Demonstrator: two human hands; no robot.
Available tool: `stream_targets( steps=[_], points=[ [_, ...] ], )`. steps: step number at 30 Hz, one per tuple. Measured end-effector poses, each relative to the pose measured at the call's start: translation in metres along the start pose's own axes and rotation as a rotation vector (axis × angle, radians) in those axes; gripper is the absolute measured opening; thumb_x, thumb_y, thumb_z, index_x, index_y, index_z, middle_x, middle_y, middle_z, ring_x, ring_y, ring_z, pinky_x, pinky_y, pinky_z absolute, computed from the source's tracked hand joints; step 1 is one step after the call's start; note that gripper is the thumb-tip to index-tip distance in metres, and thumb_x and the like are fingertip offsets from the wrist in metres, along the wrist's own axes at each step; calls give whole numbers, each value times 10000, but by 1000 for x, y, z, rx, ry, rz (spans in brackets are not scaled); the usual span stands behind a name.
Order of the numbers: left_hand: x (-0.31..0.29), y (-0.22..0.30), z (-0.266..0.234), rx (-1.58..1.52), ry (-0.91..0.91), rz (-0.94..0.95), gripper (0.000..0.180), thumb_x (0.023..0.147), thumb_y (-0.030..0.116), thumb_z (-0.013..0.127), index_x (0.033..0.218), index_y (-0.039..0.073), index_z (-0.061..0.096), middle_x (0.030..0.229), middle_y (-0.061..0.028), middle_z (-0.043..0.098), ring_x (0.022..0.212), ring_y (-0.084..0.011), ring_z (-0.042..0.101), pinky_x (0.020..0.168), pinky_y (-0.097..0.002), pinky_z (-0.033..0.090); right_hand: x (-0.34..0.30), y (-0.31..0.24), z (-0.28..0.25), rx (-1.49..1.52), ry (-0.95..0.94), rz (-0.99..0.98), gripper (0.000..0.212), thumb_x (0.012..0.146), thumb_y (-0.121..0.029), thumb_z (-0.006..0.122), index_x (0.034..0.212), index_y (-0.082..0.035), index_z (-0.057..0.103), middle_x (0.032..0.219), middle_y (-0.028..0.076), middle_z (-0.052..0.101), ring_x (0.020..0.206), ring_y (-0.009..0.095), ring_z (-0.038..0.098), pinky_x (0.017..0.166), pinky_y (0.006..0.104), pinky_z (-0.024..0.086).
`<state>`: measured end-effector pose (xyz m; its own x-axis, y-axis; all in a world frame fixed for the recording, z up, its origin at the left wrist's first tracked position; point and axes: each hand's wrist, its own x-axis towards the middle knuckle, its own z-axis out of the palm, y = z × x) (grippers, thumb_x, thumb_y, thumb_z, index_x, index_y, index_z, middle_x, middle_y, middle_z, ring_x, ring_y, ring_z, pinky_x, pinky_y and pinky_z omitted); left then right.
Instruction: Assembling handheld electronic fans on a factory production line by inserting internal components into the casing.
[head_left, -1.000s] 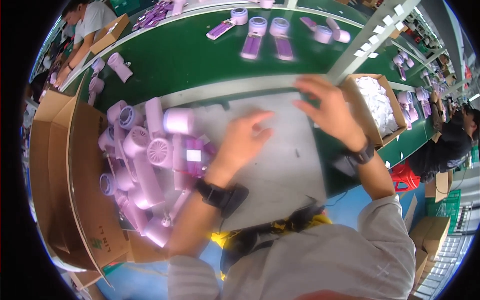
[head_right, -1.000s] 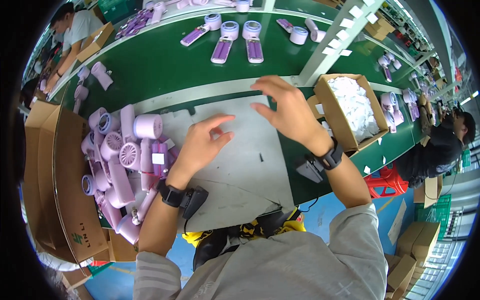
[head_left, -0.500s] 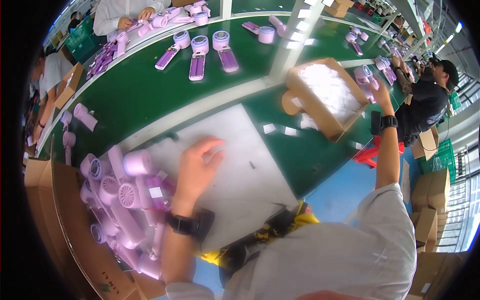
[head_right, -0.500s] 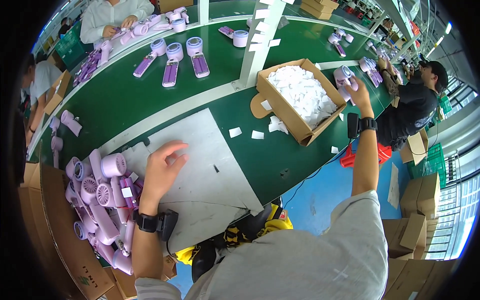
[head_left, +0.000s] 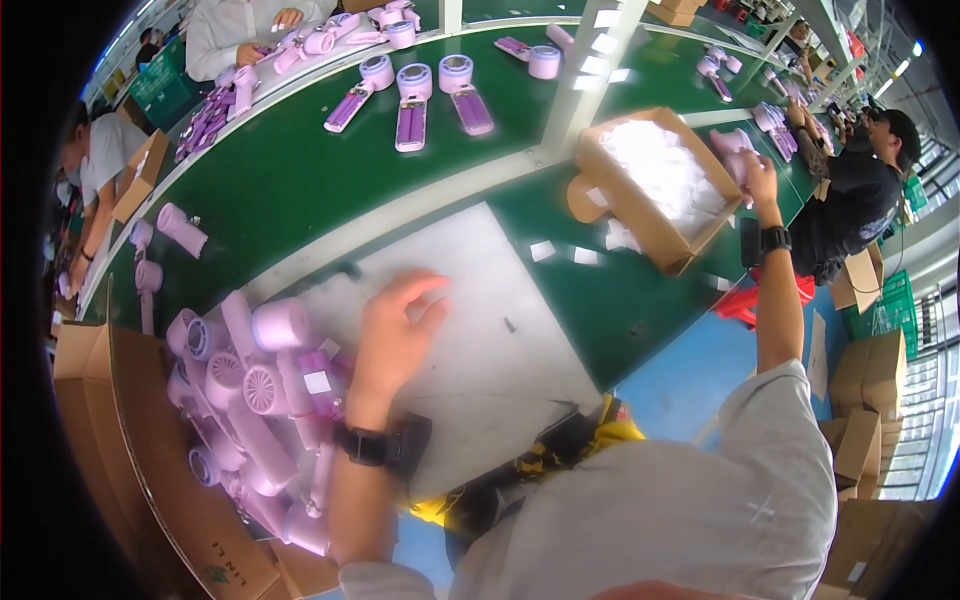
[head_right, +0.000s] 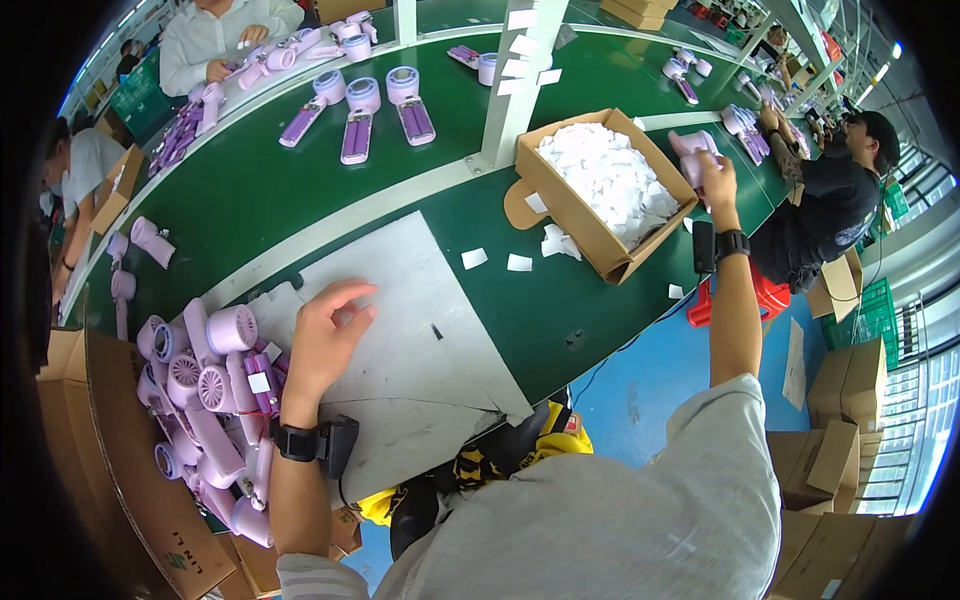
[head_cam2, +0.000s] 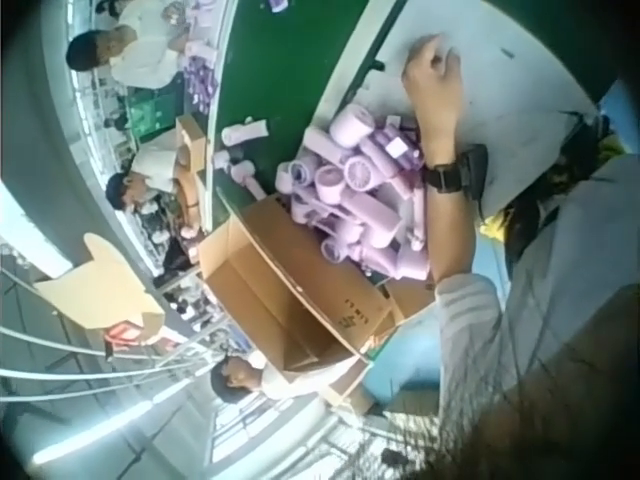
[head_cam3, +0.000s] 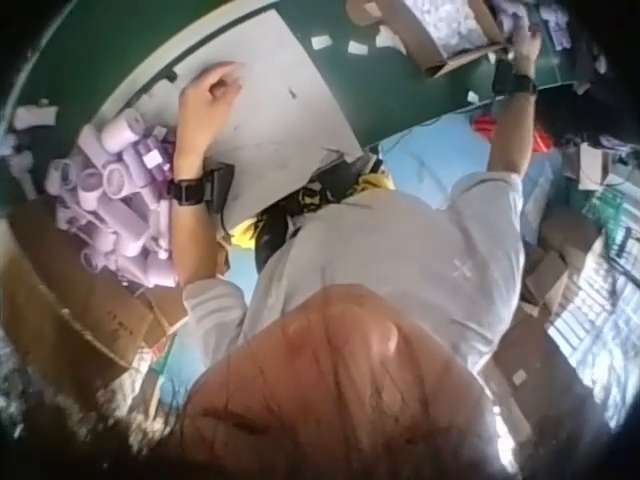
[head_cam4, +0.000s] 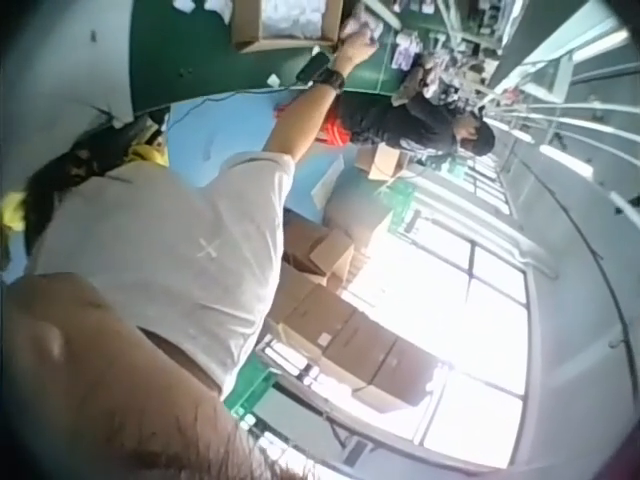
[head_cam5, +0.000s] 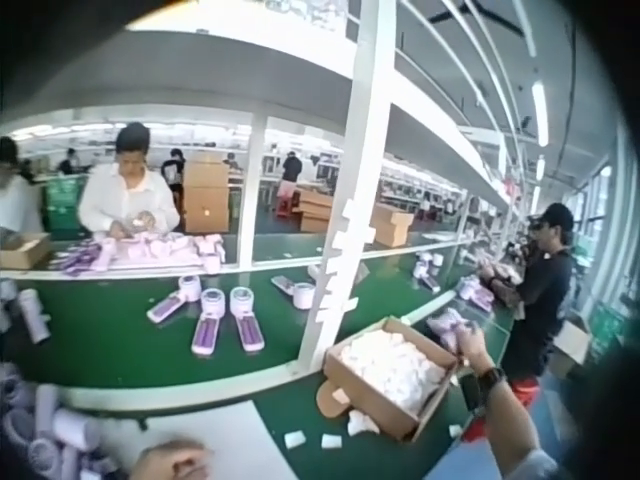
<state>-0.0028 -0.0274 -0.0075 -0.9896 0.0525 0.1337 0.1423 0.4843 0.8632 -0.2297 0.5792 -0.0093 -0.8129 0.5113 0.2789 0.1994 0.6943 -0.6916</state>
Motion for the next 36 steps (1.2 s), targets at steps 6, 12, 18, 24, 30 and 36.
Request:
stream_targets(
  steps=[6, 12, 18, 24, 30, 36],
  points=[
    [1, 5, -3, 27, 8, 41, 244, 827, 83, 701, 1071, 71, 696, 1119, -58, 683, 756, -130, 584, 628, -244, 439, -26, -71, -40, 683, 46, -62, 425, 917, -343, 646, 1203, -42, 555, 1022, 71, 633, 871, 176, 623, 730, 302, 536],
    [5, 10, 5, -24, 2, 25, 216, 851, 104, 691, 1065, 73, 699, 1086, -51, 691, 764, -131, 587, 639, -243, 443, -108, -179, -52, 711, -455, -504, 548, 877, -193, 689, 1334, 7, 463, 1246, 103, 559, 1137, 218, 571, 981, 343, 451],
    [9, 19, 13, -525, -48, -265, 231, 941, 217, 639, 1071, 33, 687, 1015, -33, 695, 782, -127, 614, 691, -239, 472, -237, -243, -3, 419, -1084, -954, 605, 652, 112, 730, 1217, -41, 576, 1181, 112, 585, 1129, 254, 576, 986, 346, 448],
    [8, 17, 19, -520, -338, -165, 321, 922, 244, 664, 1162, 31, 648, 1002, -71, 685, 795, -133, 637, 770, -269, 510, -283, -258, 52, 207, -1244, -1305, 572, 697, 30, 736, 1236, -48, 560, 1249, 182, 529, 1135, 377, 546, 966, 417, 460],
    [5, 10, 31, -376, -324, 0, 345, 826, 191, 744, 1089, 12, 609, 955, -75, 670, 782, -146, 635, 743, -287, 519, -290, -278, 42, -56, -1126, -1097, 594, 697, 29, 719, 1258, -53, 544, 1227, 172, 546, 1030, 343, 610, 854, 392, 512],
    [4, 16, 37, -340, 37, 39, 305, 769, 124, 763, 936, -2, 542, 913, -76, 644, 761, -156, 641, 704, -311, 524, -293, -294, 73, -71, -969, -1233, 586, 717, 17, 698, 1274, -71, 537, 1203, 153, 571, 994, 323, 628, 820, 383, 520]
  ],
)
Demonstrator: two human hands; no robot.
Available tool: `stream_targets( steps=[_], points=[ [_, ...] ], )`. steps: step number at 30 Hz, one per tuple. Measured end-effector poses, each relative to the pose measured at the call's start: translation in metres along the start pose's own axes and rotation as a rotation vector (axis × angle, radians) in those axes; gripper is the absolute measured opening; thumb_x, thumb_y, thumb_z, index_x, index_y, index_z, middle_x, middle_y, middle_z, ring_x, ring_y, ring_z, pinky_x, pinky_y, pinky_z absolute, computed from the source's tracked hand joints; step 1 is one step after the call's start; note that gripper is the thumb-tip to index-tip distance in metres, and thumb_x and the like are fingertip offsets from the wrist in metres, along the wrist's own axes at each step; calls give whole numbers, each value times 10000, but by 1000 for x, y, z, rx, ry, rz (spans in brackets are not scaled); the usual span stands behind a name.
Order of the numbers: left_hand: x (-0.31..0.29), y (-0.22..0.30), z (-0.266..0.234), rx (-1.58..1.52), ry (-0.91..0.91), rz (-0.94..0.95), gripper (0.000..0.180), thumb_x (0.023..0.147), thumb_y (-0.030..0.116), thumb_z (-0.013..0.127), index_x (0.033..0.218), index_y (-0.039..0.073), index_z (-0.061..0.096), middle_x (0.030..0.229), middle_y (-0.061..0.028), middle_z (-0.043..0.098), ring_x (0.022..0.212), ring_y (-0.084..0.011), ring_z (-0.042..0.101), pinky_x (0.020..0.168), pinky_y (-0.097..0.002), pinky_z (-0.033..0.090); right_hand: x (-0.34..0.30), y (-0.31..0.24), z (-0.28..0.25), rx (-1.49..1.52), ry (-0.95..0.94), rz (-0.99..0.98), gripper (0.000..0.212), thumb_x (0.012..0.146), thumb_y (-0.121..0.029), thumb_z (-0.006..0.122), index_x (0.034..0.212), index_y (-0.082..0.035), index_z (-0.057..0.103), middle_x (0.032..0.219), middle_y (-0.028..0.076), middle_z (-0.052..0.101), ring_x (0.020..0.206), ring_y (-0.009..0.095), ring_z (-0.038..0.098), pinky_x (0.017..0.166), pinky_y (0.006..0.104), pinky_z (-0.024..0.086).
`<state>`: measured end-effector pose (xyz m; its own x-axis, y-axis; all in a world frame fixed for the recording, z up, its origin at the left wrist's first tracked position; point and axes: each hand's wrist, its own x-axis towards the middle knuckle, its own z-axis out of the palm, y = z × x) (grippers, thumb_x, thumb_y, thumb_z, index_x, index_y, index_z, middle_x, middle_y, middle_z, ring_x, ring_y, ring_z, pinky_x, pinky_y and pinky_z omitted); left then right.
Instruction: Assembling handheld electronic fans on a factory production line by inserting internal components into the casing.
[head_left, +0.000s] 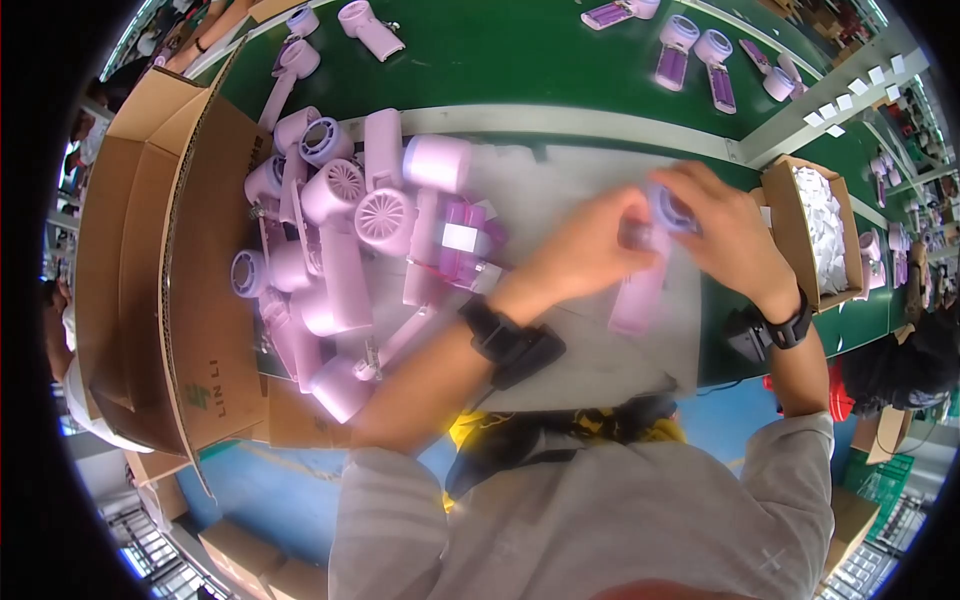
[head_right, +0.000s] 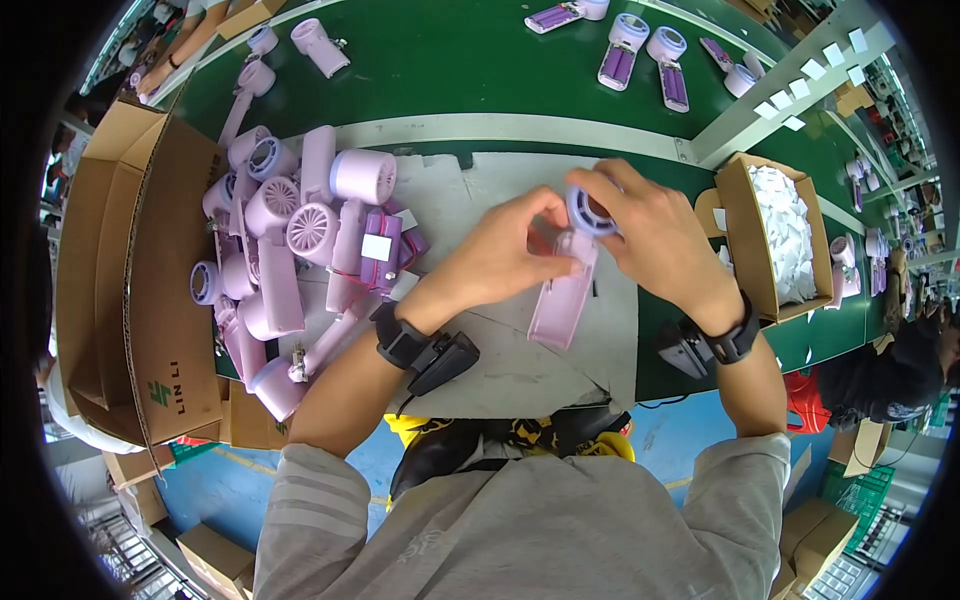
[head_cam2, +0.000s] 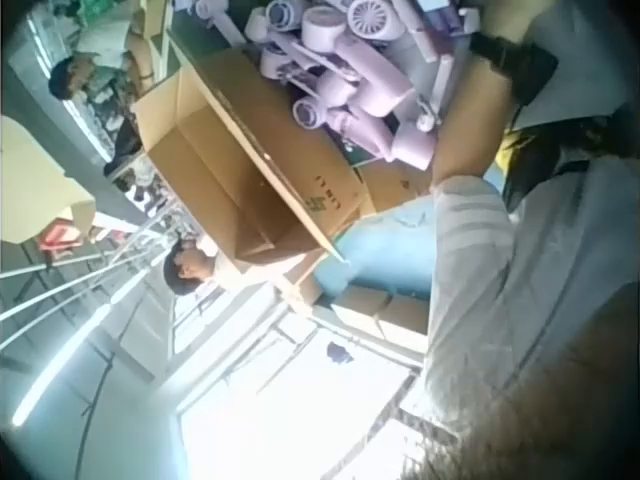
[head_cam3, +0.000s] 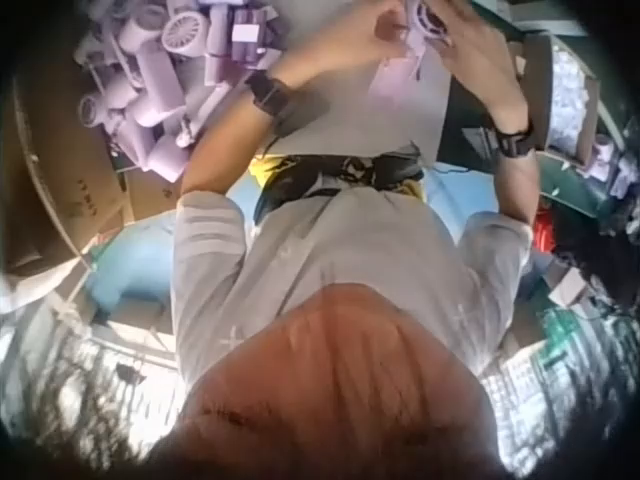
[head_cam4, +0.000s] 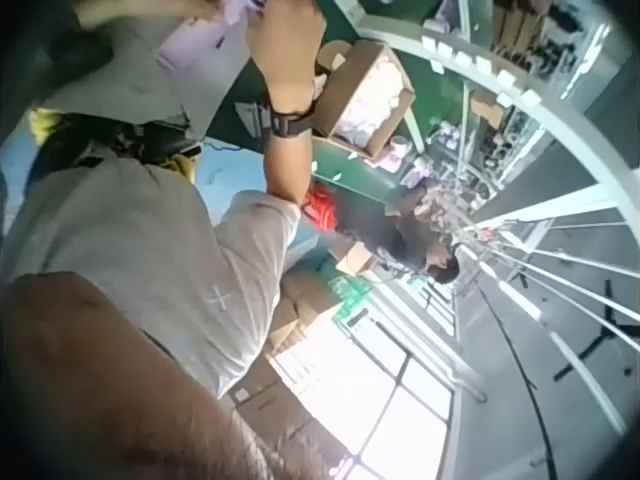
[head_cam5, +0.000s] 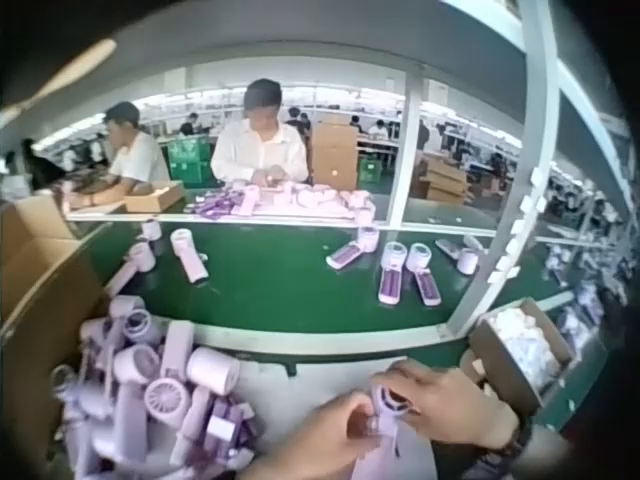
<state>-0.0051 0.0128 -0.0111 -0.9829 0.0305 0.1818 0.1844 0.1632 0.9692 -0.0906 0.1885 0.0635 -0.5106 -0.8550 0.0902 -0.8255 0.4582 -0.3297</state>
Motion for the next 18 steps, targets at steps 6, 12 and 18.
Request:
stream_targets(
  steps=[6, 12, 18],
  points=[
    [8, 1, -5, 178, 50, -64, 324, 777, 77, 719, 1043, -10, 556, 939, -114, 652, 786, -203, 659, 719, -335, 532, 21, -11, 6, -60, 153, -119, 494, 741, 28, 669, 1217, -64, 576, 1169, 148, 585, 975, 334, 623, 823, 401, 518],
    [9, -8, 1, 222, 48, 43, 327, 783, 41, 686, 1083, -15, 569, 946, -128, 661, 786, -229, 666, 719, -342, 535, 55, -68, 4, 238, 31, -397, 350, 782, -31, 664, 1128, -57, 621, 1067, 143, 615, 989, 345, 607, 825, 409, 510],
    [11, -20, 7, 215, 114, 182, 312, 787, 31, 674, 1082, -11, 583, 939, -129, 665, 778, -231, 668, 714, -342, 536, 93, -100, 33, 121, -414, -393, 197, 841, -154, 649, 1001, -40, 656, 918, 138, 621, 947, 339, 604, 819, 414, 489]
  ],
)
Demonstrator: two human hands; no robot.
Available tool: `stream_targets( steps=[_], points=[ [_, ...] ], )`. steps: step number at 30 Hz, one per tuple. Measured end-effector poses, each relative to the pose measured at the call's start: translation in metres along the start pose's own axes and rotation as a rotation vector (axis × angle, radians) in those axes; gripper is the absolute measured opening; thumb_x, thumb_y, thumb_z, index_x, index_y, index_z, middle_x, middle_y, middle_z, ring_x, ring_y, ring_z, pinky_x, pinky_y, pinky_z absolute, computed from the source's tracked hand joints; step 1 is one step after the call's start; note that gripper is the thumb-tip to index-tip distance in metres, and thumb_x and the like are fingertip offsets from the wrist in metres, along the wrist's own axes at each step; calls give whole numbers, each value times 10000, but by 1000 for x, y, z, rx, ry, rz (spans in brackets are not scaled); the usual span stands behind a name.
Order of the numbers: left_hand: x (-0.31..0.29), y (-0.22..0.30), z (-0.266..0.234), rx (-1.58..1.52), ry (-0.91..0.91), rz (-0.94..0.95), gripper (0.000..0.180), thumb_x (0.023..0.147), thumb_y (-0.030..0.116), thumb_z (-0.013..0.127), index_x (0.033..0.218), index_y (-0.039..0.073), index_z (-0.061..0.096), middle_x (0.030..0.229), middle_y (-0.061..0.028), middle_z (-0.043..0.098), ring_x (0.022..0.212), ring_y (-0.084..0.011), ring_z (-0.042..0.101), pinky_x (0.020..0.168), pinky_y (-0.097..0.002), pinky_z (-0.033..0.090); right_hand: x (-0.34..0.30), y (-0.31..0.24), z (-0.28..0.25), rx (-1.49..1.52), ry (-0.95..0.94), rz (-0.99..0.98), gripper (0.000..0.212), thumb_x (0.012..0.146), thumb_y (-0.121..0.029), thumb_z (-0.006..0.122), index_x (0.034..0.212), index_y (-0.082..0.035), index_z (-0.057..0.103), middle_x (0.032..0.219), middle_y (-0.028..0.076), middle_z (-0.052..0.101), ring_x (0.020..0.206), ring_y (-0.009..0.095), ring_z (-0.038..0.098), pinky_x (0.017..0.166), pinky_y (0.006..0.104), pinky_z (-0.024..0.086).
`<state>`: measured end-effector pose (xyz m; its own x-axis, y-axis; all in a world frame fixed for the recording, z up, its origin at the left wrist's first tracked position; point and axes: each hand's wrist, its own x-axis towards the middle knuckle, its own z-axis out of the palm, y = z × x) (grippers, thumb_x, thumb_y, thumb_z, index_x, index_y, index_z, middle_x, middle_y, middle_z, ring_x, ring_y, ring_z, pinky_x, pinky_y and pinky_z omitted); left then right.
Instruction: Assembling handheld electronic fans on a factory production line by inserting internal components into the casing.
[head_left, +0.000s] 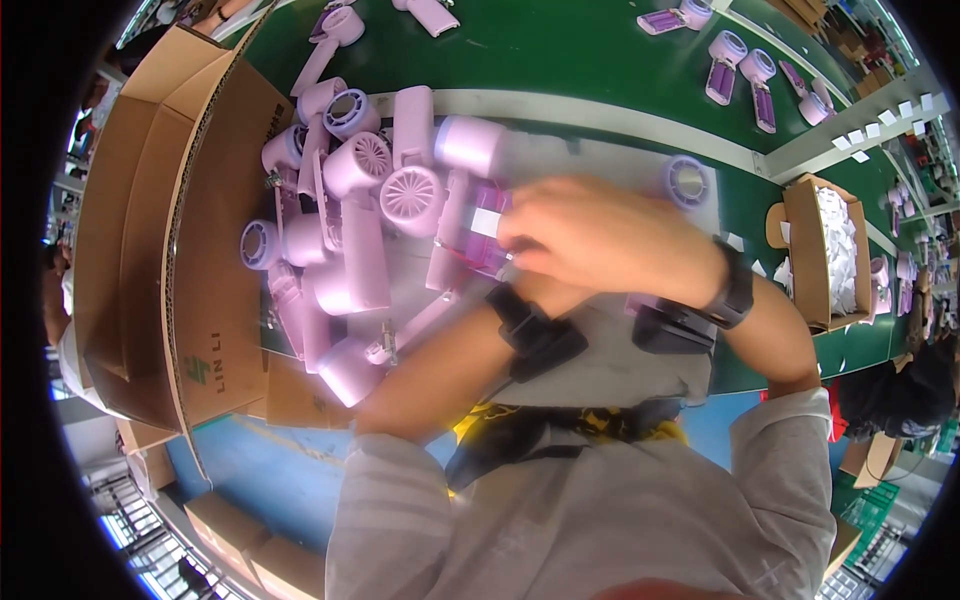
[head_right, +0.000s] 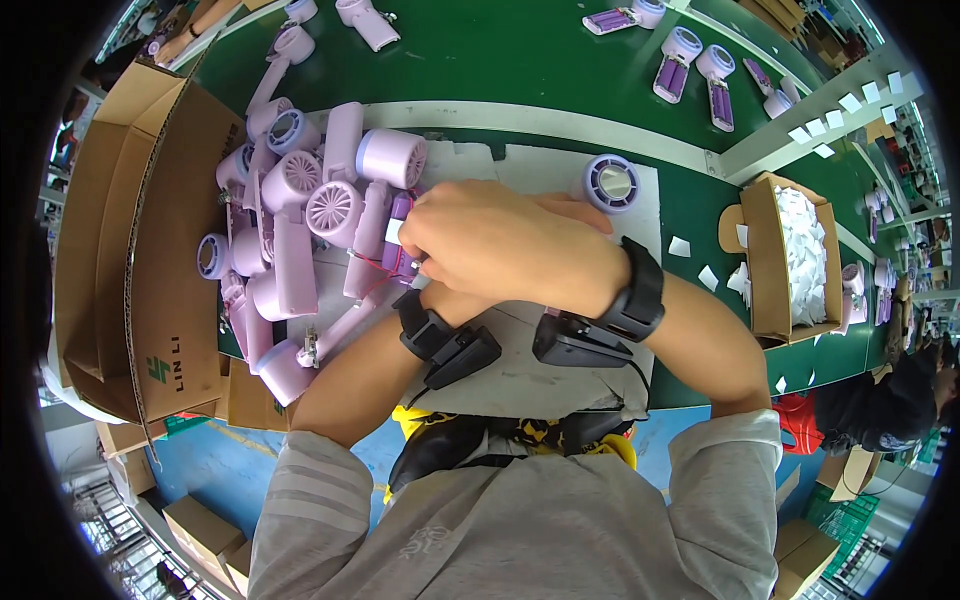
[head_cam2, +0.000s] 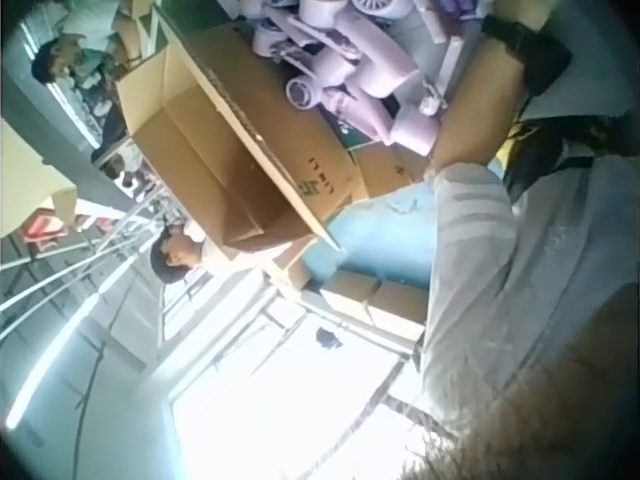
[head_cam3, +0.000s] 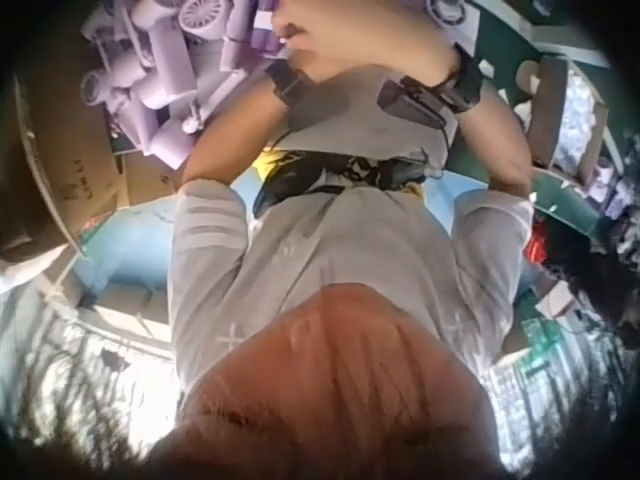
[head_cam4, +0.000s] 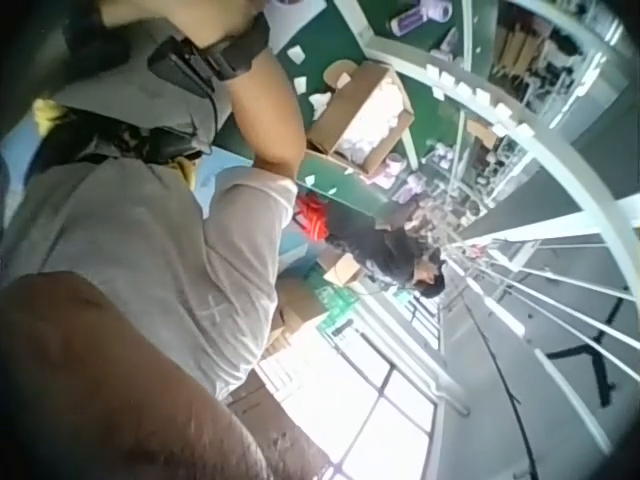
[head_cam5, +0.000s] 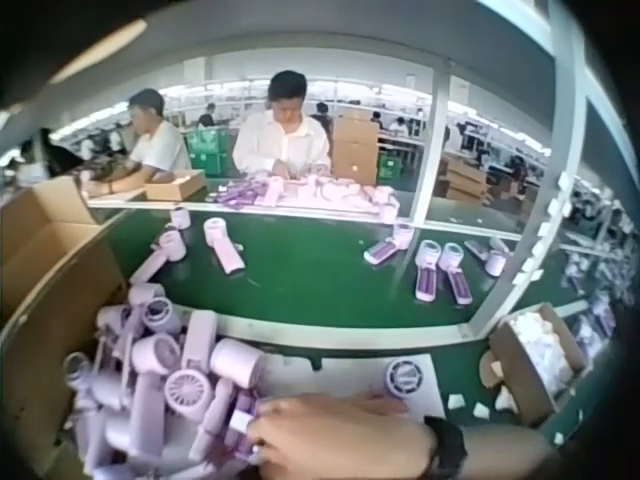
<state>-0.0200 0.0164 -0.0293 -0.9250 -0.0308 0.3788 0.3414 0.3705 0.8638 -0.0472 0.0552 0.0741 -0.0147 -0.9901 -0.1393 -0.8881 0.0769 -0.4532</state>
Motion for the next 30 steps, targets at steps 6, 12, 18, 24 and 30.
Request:
stream_targets(
  steps=[6, 12, 18, 24, 30],
  points=[
    [-3, -10, 4, -12, 106, 126, 298, 792, 21, 662, 1082, -7, 596, 932, -131, 670, 770, -232, 669, 710, -342, 538, 0, 15, 4, -65, 45, 5, 132, 858, -133, 644, 937, -31, 673, 896, 124, 635, 940, 299, 621, 829, 391, 487],
    [0, -8, 1, -62, 69, 197, 272, 801, 14, 651, 1071, 3, 622, 922, -128, 679, 756, -221, 671, 703, -337, 538, -50, 31, -38, 499, 580, -147, 221, 986, -203, 536, 886, -36, 639, 881, 93, 650, 797, 202, 639, 708, 311, 513],
    [1, 23, -21, -157, -170, -302, 235, 824, 32, 660, 1056, 52, 693, 870, -112, 702, 728, -159, 670, 699, -304, 533, -87, 45, -27, 1255, 950, -164, 255, 993, -222, 538, 930, 6, 632, 770, 90, 655, 634, 152, 612, 559, 278, 474],
    [-2, 17, -20, -128, -58, -315, 216, 859, 56, 660, 1070, 25, 693, 861, -92, 708, 719, -132, 661, 696, -278, 529, -118, 72, 14, 1007, 730, 405, 230, 1003, -216, 511, 843, -62, 573, 696, 33, 574, 524, 82, 517, 469, 220, 380],
    [-1, 13, -23, -231, -59, -322, 195, 908, 40, 614, 1086, -12, 676, 923, -76, 703, 782, -104, 646, 711, -253, 520, -118, 84, 52, 594, 873, 509, 155, 924, -122, 628, 811, -30, 578, 689, -8, 515, 577, 45, 460, 510, 205, 356]
  ],
)
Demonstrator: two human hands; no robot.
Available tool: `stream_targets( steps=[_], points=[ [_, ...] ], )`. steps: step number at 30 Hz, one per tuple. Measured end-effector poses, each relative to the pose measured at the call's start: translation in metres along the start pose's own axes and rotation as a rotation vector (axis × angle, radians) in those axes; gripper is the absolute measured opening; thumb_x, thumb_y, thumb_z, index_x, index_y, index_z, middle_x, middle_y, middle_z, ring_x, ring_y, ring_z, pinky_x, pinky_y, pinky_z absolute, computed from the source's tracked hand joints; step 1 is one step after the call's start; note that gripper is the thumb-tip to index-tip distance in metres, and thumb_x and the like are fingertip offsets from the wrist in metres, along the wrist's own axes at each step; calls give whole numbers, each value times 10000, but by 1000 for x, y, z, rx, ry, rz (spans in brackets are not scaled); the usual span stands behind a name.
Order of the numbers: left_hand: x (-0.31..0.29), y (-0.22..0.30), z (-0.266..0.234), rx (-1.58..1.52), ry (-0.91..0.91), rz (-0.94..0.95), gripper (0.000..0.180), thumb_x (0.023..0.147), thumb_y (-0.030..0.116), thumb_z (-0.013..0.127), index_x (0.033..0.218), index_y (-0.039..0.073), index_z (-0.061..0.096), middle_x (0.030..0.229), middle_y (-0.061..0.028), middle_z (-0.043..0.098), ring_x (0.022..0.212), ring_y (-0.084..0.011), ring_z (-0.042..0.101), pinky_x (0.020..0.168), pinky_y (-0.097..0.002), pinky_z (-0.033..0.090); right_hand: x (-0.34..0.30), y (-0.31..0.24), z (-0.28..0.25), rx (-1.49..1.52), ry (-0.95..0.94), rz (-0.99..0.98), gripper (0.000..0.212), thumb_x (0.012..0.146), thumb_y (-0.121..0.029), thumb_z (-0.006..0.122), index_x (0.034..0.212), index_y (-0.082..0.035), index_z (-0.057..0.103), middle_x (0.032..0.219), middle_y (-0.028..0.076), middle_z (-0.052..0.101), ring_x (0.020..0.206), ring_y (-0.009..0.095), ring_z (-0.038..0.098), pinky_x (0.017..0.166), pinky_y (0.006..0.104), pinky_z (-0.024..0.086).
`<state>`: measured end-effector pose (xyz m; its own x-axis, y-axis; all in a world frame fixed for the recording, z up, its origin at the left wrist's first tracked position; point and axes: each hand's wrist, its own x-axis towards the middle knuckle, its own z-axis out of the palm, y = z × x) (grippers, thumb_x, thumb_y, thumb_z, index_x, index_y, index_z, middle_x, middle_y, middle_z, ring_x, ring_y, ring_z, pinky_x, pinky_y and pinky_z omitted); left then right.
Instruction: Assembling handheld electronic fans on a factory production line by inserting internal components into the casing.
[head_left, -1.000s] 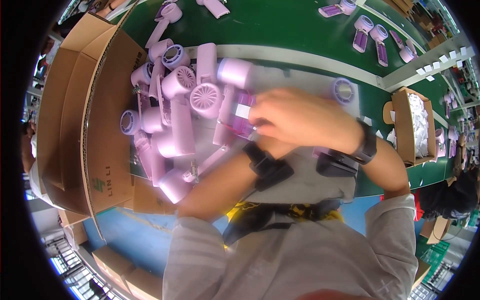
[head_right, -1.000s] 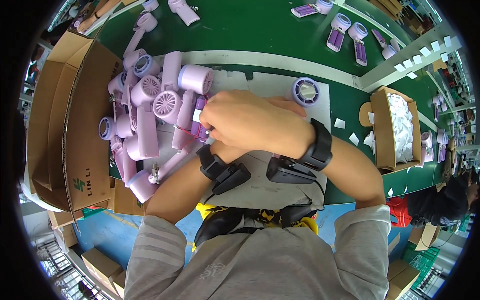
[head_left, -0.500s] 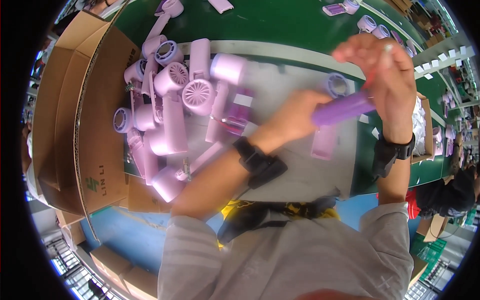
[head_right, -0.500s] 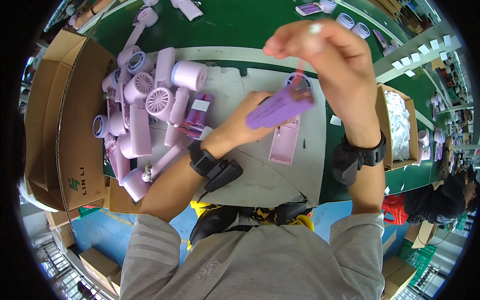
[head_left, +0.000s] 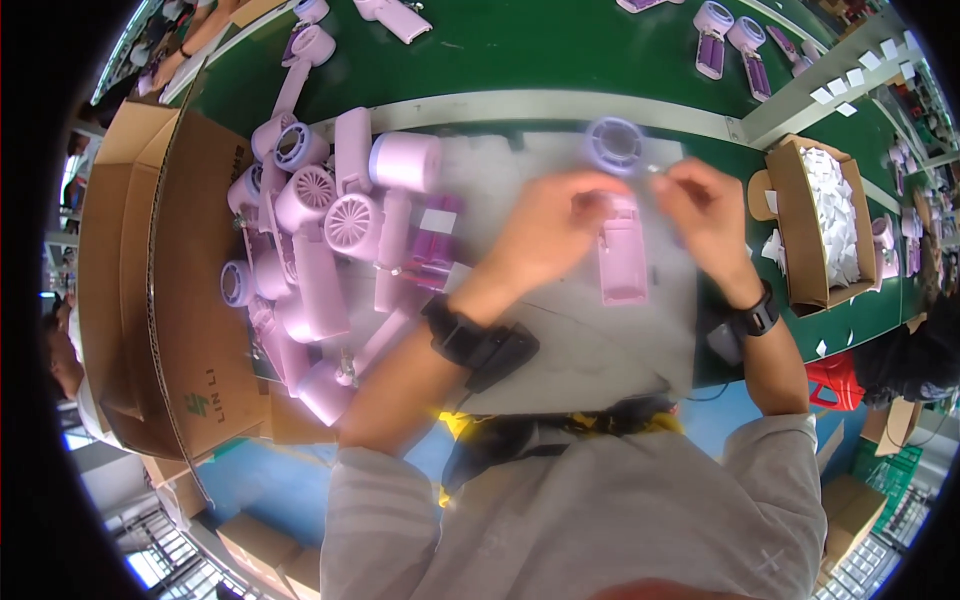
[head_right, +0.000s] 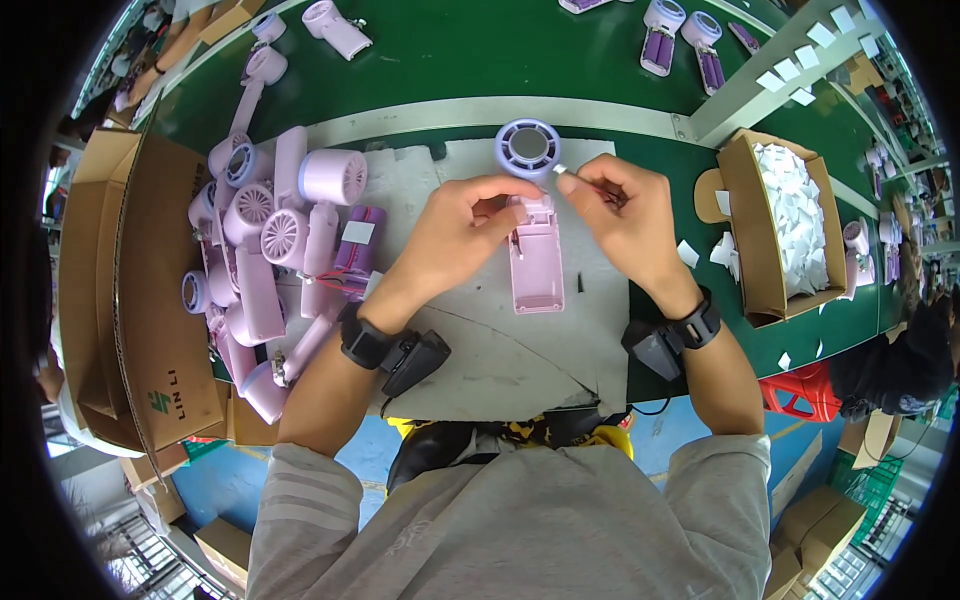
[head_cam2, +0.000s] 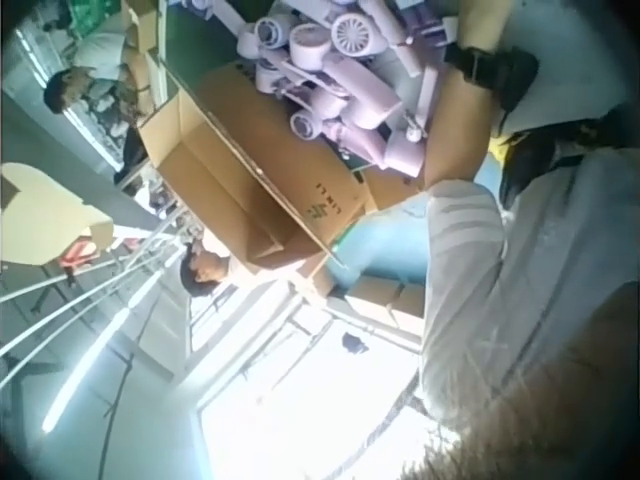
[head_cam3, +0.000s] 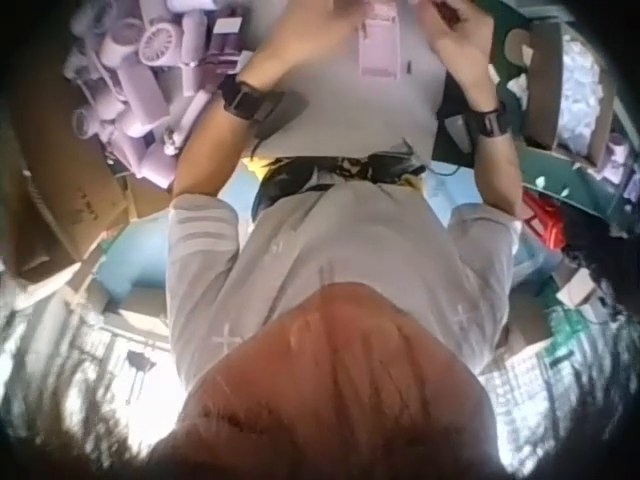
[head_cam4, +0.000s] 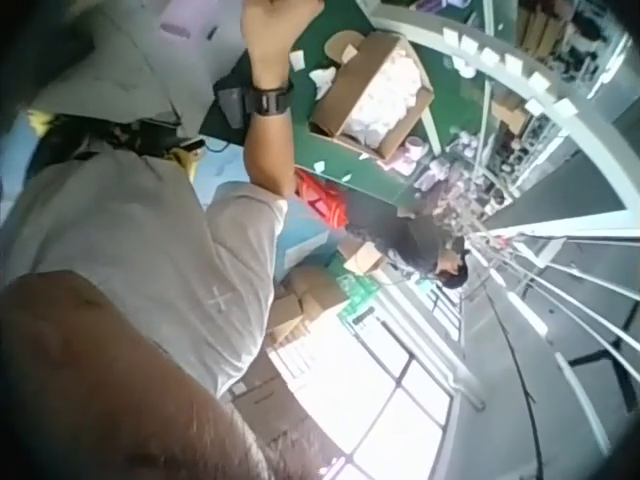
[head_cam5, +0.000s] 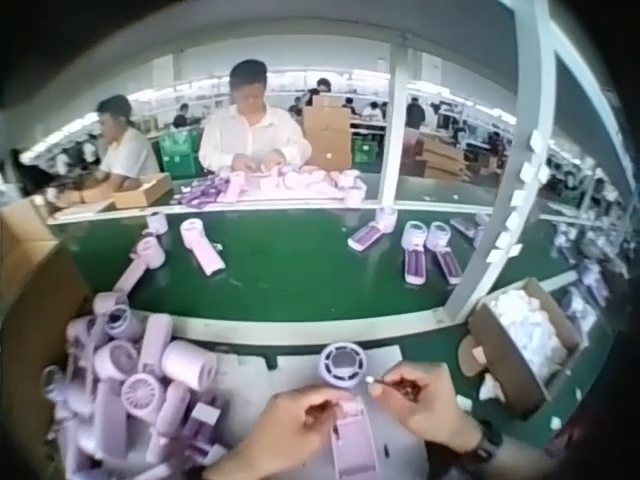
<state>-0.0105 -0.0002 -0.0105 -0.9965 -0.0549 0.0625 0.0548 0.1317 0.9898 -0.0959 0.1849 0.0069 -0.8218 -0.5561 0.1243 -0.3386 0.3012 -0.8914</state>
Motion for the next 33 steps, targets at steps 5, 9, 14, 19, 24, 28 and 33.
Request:
stream_targets(
  steps=[5, 9, 14, 19, 24, 28, 33],
  points=[
    [-2, 2, -3, -32, 2, -88, 196, 914, 10, 599, 1097, -3, 669, 959, -71, 694, 820, -99, 638, 718, -246, 513, 0, 16, 3, -125, 31, -160, 142, 845, -43, 700, 810, -6, 568, 730, -26, 501, 659, 32, 430, 554, 197, 346],
    [0, 1, 1, -110, 106, -21, 188, 917, 0, 600, 1094, 3, 663, 953, -62, 687, 828, -94, 630, 714, -242, 505, 4, 28, 6, -69, 125, -197, 200, 815, -37, 717, 775, -7, 523, 677, -8, 483, 608, 47, 391, 519, 223, 326],
    [2, 5, 4, -76, 333, 233, 197, 918, -31, 575, 1092, 9, 658, 899, -35, 663, 812, -78, 606, 701, -226, 486, 7, 36, 8, 26, 116, -196, 174, 812, -25, 697, 790, -5, 526, 658, 2, 471, 591, 62, 390, 512, 235, 335],
    [-34, 72, -26, -107, 489, 341, 227, 938, -23, 527, 1107, 38, 667, 863, 2, 634, 772, -60, 567, 679, -199, 458, 2, 43, 6, -10, 107, -295, 153, 816, 3, 665, 929, -8, 563, 710, 3, 489, 628, 80, 419, 557, 237, 366],
    [-129, 145, -87, 115, 859, 353, 345, 918, 18, 478, 1219, 52, 641, 981, -42, 670, 771, -72, 588, 697, -210, 496, 4, 50, 2, -52, 128, -249, 177, 823, -3, 661, 969, -8, 560, 733, 6, 495, 647, 80, 424, 579, 236, 372],
    [-230, 188, -165, 212, 1079, 432, 437, 909, 30, 529, 1340, -40, 519, 1229, -164, 612, 1015, -182, 645, 861, -268, 530, 8, 58, 0, -48, 93, -234, 165, 836, 9, 640, 978, -16, 560, 752, -9, 481, 674, 69, 405, 602, 219, 353],
    [-364, 229, -358, 472, 1310, 351, 408, 924, 42, 530, 1330, 9, 556, 1242, -163, 601, 1024, -210, 643, 861, -281, 519, 11, 59, -3, -77, 96, -249, 152, 837, 0, 638, 966, -21, 560, 759, -12, 482, 672, 64, 394, 597, 215, 346]
  ],
)
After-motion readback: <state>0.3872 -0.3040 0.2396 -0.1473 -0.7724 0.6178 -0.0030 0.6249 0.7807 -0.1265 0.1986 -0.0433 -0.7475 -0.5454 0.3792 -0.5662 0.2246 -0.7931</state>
